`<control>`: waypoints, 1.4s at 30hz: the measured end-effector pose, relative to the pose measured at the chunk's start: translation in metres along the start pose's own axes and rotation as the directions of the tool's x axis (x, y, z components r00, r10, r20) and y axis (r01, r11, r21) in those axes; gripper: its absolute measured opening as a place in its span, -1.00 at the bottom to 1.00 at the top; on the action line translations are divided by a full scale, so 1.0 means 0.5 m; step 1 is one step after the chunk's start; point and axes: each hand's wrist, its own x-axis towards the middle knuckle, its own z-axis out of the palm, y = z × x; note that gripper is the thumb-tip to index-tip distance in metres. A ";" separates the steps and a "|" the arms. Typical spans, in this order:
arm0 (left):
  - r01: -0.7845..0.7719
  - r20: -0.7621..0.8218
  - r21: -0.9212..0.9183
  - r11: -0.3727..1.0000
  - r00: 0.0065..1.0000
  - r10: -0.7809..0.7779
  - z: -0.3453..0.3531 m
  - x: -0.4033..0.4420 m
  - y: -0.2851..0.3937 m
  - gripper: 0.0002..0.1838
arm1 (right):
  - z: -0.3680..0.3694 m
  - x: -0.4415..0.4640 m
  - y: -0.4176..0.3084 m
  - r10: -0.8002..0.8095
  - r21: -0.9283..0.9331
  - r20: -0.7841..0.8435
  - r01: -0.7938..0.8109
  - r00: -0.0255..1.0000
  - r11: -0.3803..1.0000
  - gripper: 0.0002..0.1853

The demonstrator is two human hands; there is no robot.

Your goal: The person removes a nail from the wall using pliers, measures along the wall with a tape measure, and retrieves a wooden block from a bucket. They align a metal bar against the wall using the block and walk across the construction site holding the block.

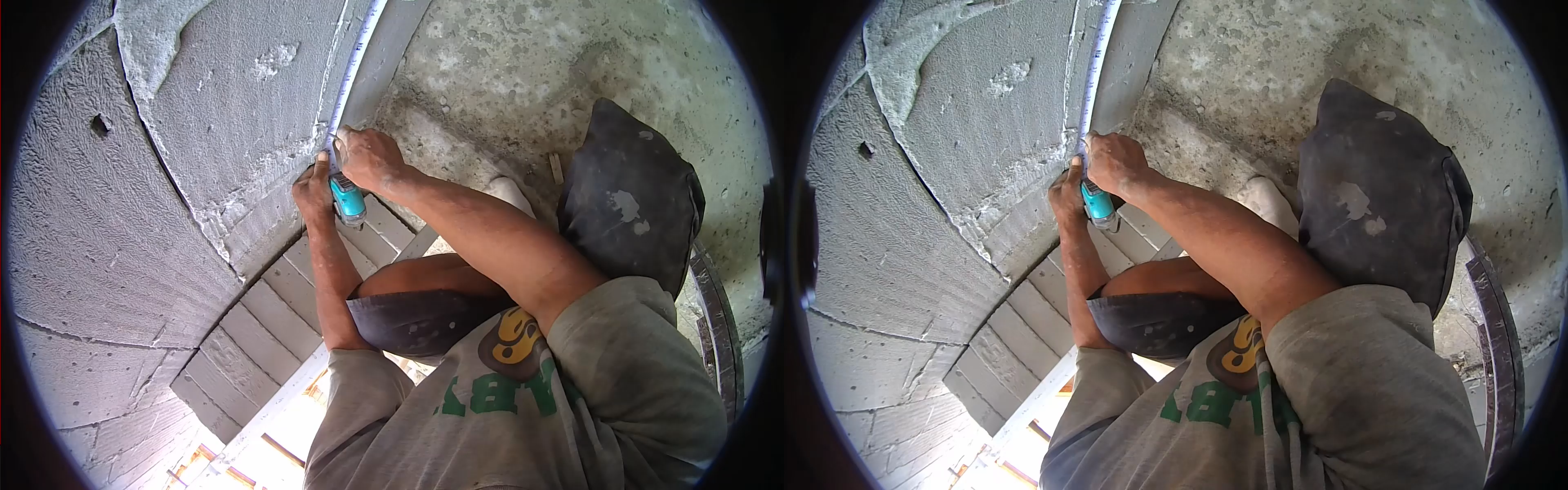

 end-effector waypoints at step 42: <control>0.028 -0.001 0.020 0.999 1.000 -0.028 0.000 0.001 0.001 -0.54 | 0.027 -0.008 -0.006 0.023 0.152 -0.078 -0.010 0.997 0.988 -0.78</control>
